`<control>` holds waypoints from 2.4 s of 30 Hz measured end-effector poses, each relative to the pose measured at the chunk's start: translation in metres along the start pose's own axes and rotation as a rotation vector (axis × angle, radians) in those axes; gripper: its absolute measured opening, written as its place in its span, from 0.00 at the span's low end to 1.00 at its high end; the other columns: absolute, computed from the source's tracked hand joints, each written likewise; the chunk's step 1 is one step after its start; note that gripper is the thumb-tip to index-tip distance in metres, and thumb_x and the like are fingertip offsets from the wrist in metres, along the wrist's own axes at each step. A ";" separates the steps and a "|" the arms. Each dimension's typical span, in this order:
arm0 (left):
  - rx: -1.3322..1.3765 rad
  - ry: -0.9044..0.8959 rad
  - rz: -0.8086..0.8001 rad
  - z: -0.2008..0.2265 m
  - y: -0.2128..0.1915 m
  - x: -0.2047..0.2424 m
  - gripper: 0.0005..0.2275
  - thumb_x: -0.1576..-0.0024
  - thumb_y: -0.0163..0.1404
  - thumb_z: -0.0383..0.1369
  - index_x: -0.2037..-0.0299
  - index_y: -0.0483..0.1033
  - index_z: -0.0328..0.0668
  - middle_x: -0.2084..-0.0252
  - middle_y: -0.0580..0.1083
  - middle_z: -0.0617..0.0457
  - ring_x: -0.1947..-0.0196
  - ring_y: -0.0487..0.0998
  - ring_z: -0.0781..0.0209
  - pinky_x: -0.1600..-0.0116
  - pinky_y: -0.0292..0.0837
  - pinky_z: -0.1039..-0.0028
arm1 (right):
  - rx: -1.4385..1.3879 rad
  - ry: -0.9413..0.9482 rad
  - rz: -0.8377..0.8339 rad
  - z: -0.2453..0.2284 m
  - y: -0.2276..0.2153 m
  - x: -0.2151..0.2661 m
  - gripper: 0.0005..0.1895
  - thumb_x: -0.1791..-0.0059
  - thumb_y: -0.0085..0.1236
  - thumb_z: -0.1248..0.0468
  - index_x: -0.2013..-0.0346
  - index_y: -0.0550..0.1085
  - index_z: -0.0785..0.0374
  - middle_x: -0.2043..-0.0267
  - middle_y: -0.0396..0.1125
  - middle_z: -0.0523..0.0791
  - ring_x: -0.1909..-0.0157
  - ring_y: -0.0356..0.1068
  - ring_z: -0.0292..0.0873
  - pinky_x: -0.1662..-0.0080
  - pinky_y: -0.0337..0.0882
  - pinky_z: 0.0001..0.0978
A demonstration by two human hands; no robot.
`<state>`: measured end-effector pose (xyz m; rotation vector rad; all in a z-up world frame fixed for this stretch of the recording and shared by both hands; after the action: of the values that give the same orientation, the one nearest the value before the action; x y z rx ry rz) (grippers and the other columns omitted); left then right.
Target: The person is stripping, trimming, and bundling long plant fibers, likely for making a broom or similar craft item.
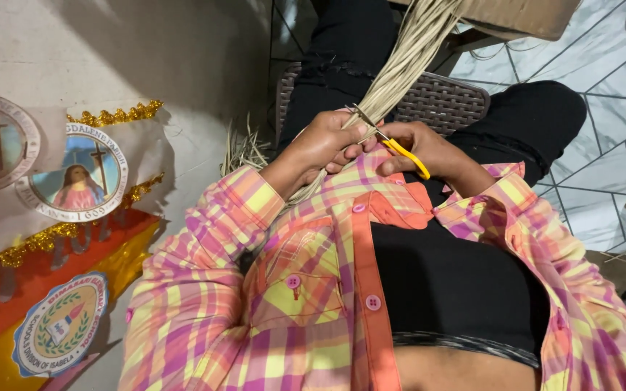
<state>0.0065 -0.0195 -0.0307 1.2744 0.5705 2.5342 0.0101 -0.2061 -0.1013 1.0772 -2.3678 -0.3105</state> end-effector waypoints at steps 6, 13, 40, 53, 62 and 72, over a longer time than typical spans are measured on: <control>0.088 0.078 -0.019 -0.013 -0.007 -0.002 0.08 0.35 0.49 0.31 0.59 0.70 0.30 0.80 0.66 0.50 0.89 0.61 0.77 0.89 0.58 0.86 | 0.044 0.045 0.030 0.007 -0.005 0.002 0.24 0.60 0.78 0.64 0.51 0.80 0.65 0.71 0.72 0.41 0.66 0.70 0.31 0.65 0.74 0.24; -0.077 0.044 0.025 -0.008 -0.006 0.002 0.06 0.35 0.48 0.29 0.58 0.72 0.30 0.82 0.67 0.47 0.91 0.60 0.73 0.90 0.58 0.83 | 0.037 -0.001 -0.019 -0.008 0.006 -0.004 0.36 0.62 0.80 0.60 0.42 0.77 0.65 0.64 0.70 0.42 0.59 0.72 0.32 0.61 0.77 0.29; -0.166 -0.191 -0.069 -0.032 -0.036 -0.023 0.10 0.35 0.47 0.34 0.62 0.71 0.33 0.81 0.60 0.59 0.89 0.56 0.80 0.88 0.51 0.87 | 0.228 0.065 -0.042 0.077 -0.033 -0.013 0.32 0.61 0.81 0.53 0.48 0.78 0.64 0.63 0.75 0.42 0.57 0.72 0.35 0.57 0.75 0.32; -0.287 -0.294 -0.161 -0.007 -0.014 -0.009 0.10 0.34 0.48 0.36 0.61 0.72 0.35 0.79 0.62 0.57 0.88 0.62 0.76 0.88 0.59 0.84 | 0.343 0.057 -0.051 0.047 -0.018 -0.009 0.42 0.64 0.81 0.45 0.44 0.76 0.65 0.54 0.73 0.48 0.49 0.69 0.42 0.46 0.72 0.46; -0.113 -0.368 -0.191 -0.044 -0.041 -0.024 0.10 0.32 0.47 0.34 0.59 0.69 0.33 0.78 0.59 0.59 0.86 0.58 0.80 0.87 0.55 0.88 | 0.310 0.107 -0.083 0.055 -0.023 -0.012 0.30 0.61 0.81 0.52 0.51 0.79 0.63 0.60 0.74 0.42 0.55 0.69 0.36 0.53 0.72 0.34; -0.122 -0.401 -0.235 -0.033 -0.035 -0.025 0.11 0.33 0.49 0.35 0.58 0.70 0.32 0.79 0.58 0.58 0.87 0.58 0.78 0.87 0.57 0.85 | 0.343 0.120 -0.153 0.058 -0.028 -0.007 0.44 0.65 0.82 0.45 0.41 0.76 0.60 0.51 0.75 0.46 0.48 0.73 0.45 0.45 0.72 0.46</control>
<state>-0.0041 -0.0060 -0.0822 1.5146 0.4379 2.0166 0.0005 -0.2195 -0.1634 1.3953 -2.2854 0.1121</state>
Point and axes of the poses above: each hand's wrist, its own x-axis away from the middle knuckle, its own y-axis out of the palm, z = x × y, the point moved 4 cm from there along -x, towards the middle knuckle
